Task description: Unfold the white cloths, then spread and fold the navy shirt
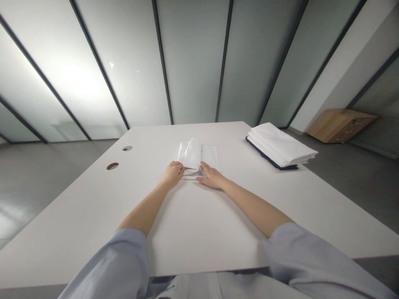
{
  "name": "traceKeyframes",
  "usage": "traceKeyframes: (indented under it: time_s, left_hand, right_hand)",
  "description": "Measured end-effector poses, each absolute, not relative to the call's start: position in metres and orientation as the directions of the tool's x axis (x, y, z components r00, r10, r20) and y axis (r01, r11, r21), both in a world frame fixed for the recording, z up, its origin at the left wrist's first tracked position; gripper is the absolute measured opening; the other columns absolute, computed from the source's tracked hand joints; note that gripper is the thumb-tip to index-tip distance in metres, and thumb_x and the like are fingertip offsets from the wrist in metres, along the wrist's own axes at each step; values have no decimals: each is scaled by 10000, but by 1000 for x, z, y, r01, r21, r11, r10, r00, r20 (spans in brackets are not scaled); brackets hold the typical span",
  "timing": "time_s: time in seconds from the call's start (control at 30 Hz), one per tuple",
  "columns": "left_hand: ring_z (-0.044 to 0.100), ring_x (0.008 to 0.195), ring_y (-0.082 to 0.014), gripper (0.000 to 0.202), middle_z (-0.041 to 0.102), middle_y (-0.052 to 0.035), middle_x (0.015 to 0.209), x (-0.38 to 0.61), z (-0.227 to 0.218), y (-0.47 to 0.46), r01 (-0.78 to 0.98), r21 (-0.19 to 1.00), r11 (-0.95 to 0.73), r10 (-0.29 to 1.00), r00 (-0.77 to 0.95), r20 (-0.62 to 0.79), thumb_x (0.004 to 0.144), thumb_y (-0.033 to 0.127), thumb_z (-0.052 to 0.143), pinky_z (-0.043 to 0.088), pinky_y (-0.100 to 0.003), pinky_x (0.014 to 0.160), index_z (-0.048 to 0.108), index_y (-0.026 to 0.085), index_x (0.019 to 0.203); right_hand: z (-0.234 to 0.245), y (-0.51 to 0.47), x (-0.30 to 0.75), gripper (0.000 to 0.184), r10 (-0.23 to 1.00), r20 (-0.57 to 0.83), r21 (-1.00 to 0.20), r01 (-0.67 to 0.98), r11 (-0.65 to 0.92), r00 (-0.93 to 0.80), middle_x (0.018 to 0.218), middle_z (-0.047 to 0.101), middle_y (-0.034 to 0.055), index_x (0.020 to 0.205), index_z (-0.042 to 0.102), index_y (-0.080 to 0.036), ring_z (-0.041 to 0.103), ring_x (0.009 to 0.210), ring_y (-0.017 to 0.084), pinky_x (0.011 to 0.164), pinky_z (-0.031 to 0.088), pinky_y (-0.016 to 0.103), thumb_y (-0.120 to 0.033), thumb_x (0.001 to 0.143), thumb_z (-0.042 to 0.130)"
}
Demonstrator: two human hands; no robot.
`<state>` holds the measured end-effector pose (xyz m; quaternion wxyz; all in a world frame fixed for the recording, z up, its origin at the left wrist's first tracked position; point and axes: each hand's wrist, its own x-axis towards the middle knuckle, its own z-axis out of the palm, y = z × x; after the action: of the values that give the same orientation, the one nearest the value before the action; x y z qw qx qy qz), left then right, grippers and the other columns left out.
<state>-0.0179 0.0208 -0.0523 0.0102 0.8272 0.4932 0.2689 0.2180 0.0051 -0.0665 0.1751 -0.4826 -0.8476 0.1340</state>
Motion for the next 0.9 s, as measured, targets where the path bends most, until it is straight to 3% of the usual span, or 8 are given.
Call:
traceKeyframes:
  time_s: [0.13, 0.27, 0.37, 0.47, 0.6, 0.7, 0.77, 0.9]
  left_hand:
    - [631, 888, -236, 354, 693, -109, 853, -44, -47, 30, 862, 471, -190, 866, -79, 494, 910, 321, 383, 470, -344, 838, 689, 173, 813]
    - [655, 813, -255, 352, 697, -103, 805, -90, -51, 40, 634, 750, 187, 772, -567, 287, 851, 297, 397, 492, -330, 691, 702, 131, 911]
    - [643, 983, -260, 426, 687, -137, 1057, -108, -56, 45, 511, 830, 224, 622, -730, 282, 815, 250, 435, 515, -344, 796, 622, 111, 1172]
    - [533, 1218, -270, 541, 572, -164, 1306, -101, -59, 44, 622, 772, 133, 630, -654, 419, 803, 234, 487, 437, -392, 1015, 497, 112, 1329]
    - [468, 1291, -280, 512, 528, -164, 1369, -64, -60, 33, 839, 538, -80, 844, -230, 484, 864, 298, 495, 366, -425, 1091, 485, 149, 1353]
    - [399, 1353, -332, 541, 453, -153, 1461, -39, -62, 23, 930, 349, -118, 946, -2, 325, 896, 456, 489, 322, -489, 1106, 492, 205, 1376]
    - [334, 1395, -367, 594, 399, -150, 1508, -30, -63, 18, 960, 257, -114, 980, 66, 188, 895, 545, 469, 286, -529, 1112, 485, 230, 1398]
    - [246, 1434, -391, 670, 306, -161, 1560, -28, -61, 14, 974, 183, -136, 989, 123, 84, 899, 616, 412, 247, -555, 1119, 437, 230, 1445]
  right_hand:
    - [-68, 13, 226, 771, 900, 79, -320, 845, 429, -428, 1548, 328, 169, 1453, 417, -153, 282, 1435, 296, 1154, 243, 402, -648, 867, 494]
    - [-67, 20, 235, 785, 974, 69, -215, 950, 227, -217, 1526, 347, 215, 1406, 475, -148, 308, 1410, 365, 1113, 265, 477, -701, 849, 476]
    - [-62, 20, 240, 740, 986, 140, -155, 981, 117, -95, 1408, 475, 271, 1307, 560, -121, 427, 1316, 392, 1034, 328, 514, -700, 860, 451]
    - [-51, 18, 243, 642, 981, 163, -134, 983, 124, -101, 1111, 669, 242, 1056, 692, -148, 579, 1127, 362, 961, 375, 484, -708, 858, 448]
    - [-38, 17, 250, 532, 990, 139, -228, 972, 56, -24, 871, 720, 151, 899, 720, -194, 663, 933, 286, 822, 434, 372, -621, 919, 402]
    - [-39, 23, 263, 345, 973, 212, -292, 956, -27, 92, 949, 726, 113, 1038, 696, -217, 660, 930, 264, 769, 446, 337, -451, 919, 471]
    - [-44, 29, 275, 338, 943, 277, -304, 948, -93, 181, 1030, 713, 123, 1134, 661, -203, 643, 978, 267, 797, 446, 343, -376, 888, 506]
    - [-52, 40, 290, 365, 928, 186, -346, 905, -247, 324, 1079, 689, 154, 1084, 679, -185, 623, 1018, 310, 835, 442, 399, -426, 840, 554]
